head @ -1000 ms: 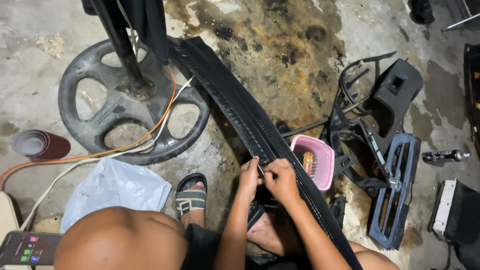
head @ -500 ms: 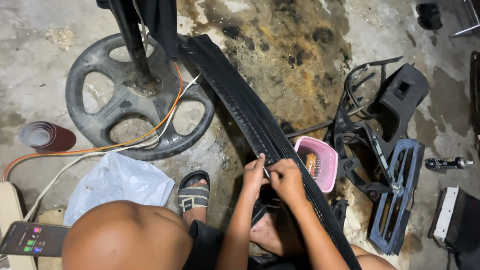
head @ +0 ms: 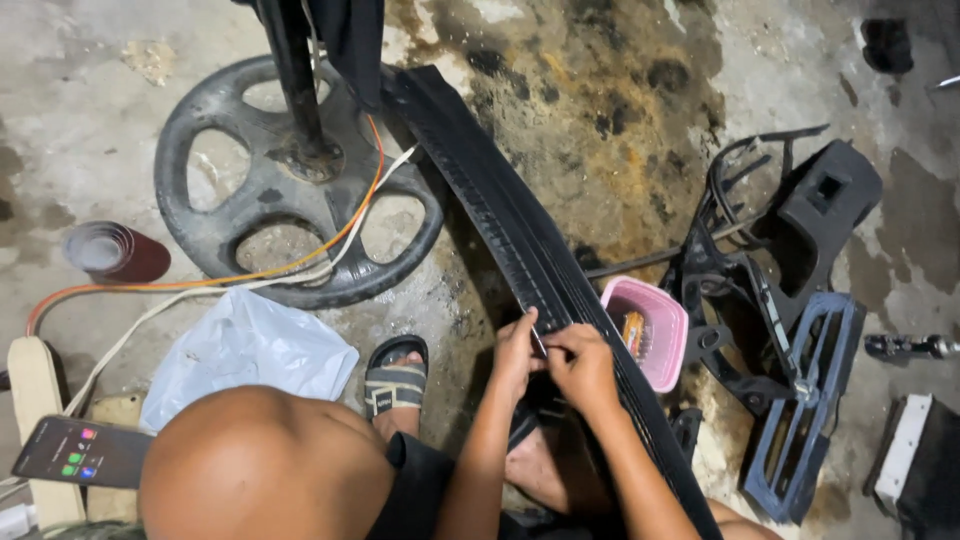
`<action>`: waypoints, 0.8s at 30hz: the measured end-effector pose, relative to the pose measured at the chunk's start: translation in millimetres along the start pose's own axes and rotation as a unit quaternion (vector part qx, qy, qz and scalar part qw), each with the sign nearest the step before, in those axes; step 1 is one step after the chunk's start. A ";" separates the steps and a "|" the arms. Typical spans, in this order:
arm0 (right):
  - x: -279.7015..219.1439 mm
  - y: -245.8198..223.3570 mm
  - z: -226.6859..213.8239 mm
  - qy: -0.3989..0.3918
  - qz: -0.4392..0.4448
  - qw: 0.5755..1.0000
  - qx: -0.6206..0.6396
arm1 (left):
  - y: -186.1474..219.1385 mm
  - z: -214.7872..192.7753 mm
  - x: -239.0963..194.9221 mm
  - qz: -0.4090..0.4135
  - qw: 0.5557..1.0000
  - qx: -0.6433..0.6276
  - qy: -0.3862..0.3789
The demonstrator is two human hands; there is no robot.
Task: The person sits on the floor and sands a long black plastic car part using a sanding block. They hold the part with their left hand and rub the sanding block along its surface with their right hand. A pink bucket containing water and a sponge is visible nearby.
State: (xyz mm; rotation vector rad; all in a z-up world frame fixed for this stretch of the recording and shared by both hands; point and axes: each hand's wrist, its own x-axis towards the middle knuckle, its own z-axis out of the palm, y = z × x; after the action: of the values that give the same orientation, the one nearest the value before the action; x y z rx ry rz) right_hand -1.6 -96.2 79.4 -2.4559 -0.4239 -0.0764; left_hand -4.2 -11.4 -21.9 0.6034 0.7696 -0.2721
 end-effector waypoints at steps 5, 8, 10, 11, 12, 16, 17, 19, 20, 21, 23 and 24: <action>5.7 19.1 -2.3 -0.010 0.022 1.000 -0.005 | 3.4 4.1 1.4 0.004 1.000 0.010 0.007; 6.8 -0.7 -3.6 -0.035 0.027 0.999 0.006 | -5.2 -1.0 12.1 0.011 0.999 0.033 0.029; 6.7 5.8 -7.8 -0.043 0.020 0.998 0.051 | -10.8 -2.0 11.9 0.023 0.998 0.050 0.032; 10.7 22.4 -12.7 -0.031 0.029 0.999 0.030 | -8.2 3.1 7.4 0.025 0.998 0.054 0.024; 12.9 37.9 -17.9 -0.015 0.044 0.999 0.009 | -5.0 8.1 1.7 0.024 0.998 0.063 0.012; 8.5 60.4 -44.3 0.072 0.066 0.992 0.073 | 12.2 8.9 -13.8 0.040 0.993 0.111 0.003; 3.6 62.9 -51.5 0.124 0.193 0.938 0.259 | 9.2 6.0 -11.6 0.036 0.994 0.104 -0.001; -1.3 54.6 -64.9 0.172 0.309 0.829 0.433 | 16.2 5.2 -16.6 0.032 0.994 0.103 -0.006; -3.1 46.2 -73.2 0.186 0.337 0.765 0.516 | 23.1 9.3 -23.3 0.029 0.995 0.093 -0.009; -4.6 38.3 -82.0 0.198 0.360 0.692 0.593 | 29.6 14.3 -29.9 0.027 0.996 0.083 -0.013; -18.5 47.9 -84.1 0.200 0.376 0.665 0.613 | 32.3 17.4 -30.3 0.024 0.996 0.081 -0.011; -28.5 52.7 -86.7 0.192 0.394 0.641 0.630 | 30.7 18.9 -32.5 0.021 0.997 0.070 -0.003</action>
State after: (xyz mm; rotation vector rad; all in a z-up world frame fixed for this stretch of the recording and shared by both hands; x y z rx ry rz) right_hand -7.6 -195.8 113.0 -0.9658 0.6504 0.0605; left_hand -2.5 2.3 24.7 0.7493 0.7363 -0.2907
